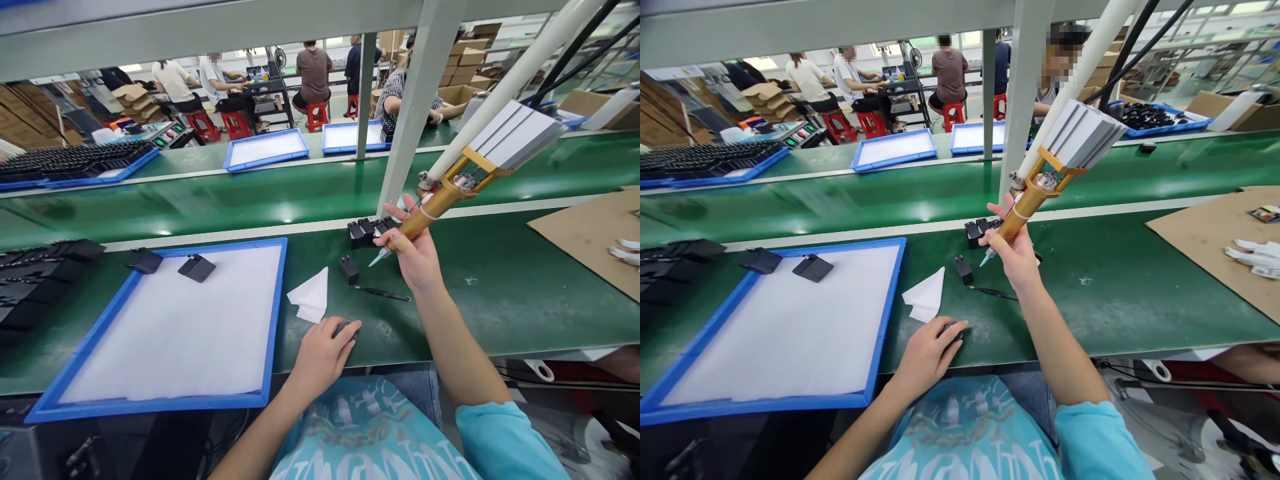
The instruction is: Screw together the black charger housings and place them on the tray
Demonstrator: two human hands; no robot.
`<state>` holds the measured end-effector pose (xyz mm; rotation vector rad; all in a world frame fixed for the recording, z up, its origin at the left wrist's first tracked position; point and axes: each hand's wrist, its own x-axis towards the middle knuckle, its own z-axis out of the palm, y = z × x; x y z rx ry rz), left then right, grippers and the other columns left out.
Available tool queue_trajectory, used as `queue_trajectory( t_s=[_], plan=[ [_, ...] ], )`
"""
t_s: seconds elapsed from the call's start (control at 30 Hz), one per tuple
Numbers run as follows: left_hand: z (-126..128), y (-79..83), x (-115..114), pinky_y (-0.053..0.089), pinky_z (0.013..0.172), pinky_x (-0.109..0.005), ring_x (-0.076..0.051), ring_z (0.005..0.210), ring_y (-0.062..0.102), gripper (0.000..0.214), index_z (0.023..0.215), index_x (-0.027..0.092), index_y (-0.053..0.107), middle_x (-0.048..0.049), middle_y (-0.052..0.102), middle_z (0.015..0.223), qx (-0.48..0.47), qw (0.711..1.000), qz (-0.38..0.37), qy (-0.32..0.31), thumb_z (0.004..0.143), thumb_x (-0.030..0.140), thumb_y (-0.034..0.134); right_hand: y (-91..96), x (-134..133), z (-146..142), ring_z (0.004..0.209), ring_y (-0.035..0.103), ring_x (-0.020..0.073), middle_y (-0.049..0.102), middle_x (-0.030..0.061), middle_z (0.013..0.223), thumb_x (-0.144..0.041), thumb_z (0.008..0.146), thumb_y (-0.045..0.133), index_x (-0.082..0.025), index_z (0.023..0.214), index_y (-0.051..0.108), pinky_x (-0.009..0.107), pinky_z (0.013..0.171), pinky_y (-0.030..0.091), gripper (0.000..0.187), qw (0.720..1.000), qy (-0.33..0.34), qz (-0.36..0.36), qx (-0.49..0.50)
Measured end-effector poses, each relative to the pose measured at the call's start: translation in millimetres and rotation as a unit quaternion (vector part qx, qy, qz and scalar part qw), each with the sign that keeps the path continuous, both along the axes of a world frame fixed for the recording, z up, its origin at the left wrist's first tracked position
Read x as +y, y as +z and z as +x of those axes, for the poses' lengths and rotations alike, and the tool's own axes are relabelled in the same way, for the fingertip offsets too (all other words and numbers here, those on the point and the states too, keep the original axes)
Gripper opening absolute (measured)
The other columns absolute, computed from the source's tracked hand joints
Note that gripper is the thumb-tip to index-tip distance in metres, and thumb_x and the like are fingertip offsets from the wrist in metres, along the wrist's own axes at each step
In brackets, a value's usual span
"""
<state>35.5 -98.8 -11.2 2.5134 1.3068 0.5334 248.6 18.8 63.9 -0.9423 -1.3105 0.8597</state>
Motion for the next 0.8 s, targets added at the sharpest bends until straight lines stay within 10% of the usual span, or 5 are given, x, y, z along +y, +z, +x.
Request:
queue_trajectory(
  t_s=[0.23,0.4,0.5,0.6,0.8],
  plan=[
    [3.3,-0.8,-6.2,0.050,0.083,-0.037,-0.022,0.095,0.059,0.033,0.126,0.027,0.052,-0.0071,0.059,0.108,-0.258,0.946,-0.176,0.082,0.095,0.035,0.046,-4.7,-7.9,1.7,0.063,0.056,0.0096,0.050,0.0027,0.135,-0.043,0.082,0.058,-0.039,0.141,0.030,0.033,0.074,0.059,0.066,0.997,-0.002,0.017,0.070],
    [4.6,20.9,-14.1,0.049,0.059,-0.025,-0.015,0.069,0.060,0.047,0.130,0.023,0.046,-0.0028,0.059,0.085,-0.649,0.588,-0.457,0.154,0.092,0.050,0.051,-7.5,-5.8,10.2,0.058,0.051,0.0080,0.055,0.0018,0.128,-0.035,0.078,0.065,-0.039,0.136,0.041,0.033,0.069,0.059,0.063,0.991,0.000,0.021,0.134],
    [0.9,33.3,-14.2,0.045,0.053,-0.021,-0.012,0.064,0.059,0.048,0.126,0.020,0.050,-0.0030,0.060,0.085,-0.720,0.456,-0.504,0.137,0.086,0.044,0.063,-7.7,-5.5,12.3,0.058,0.052,0.0078,0.058,0.0004,0.125,-0.030,0.077,0.068,-0.040,0.131,0.047,0.031,0.068,0.058,0.059,0.985,0.012,0.025,0.169],
    [-5.0,37.7,-13.6,0.045,0.053,-0.020,-0.012,0.064,0.058,0.047,0.124,0.020,0.053,-0.0037,0.061,0.087,-0.742,0.421,-0.507,0.122,0.084,0.041,0.066,-7.8,-6.1,12.8,0.059,0.053,0.0076,0.058,0.0000,0.125,-0.027,0.077,0.069,-0.040,0.130,0.049,0.030,0.068,0.057,0.059,0.983,0.021,0.025,0.182],
    [-15.7,36.0,-11.6,0.046,0.053,-0.021,-0.013,0.064,0.058,0.043,0.124,0.021,0.054,-0.0046,0.062,0.088,-0.749,0.449,-0.471,0.127,0.087,0.041,0.063,-7.9,-6.2,14.5,0.057,0.053,0.0074,0.059,0.0001,0.122,-0.027,0.075,0.070,-0.039,0.130,0.049,0.031,0.068,0.057,0.060,0.983,0.011,0.015,0.184]
  ],
)
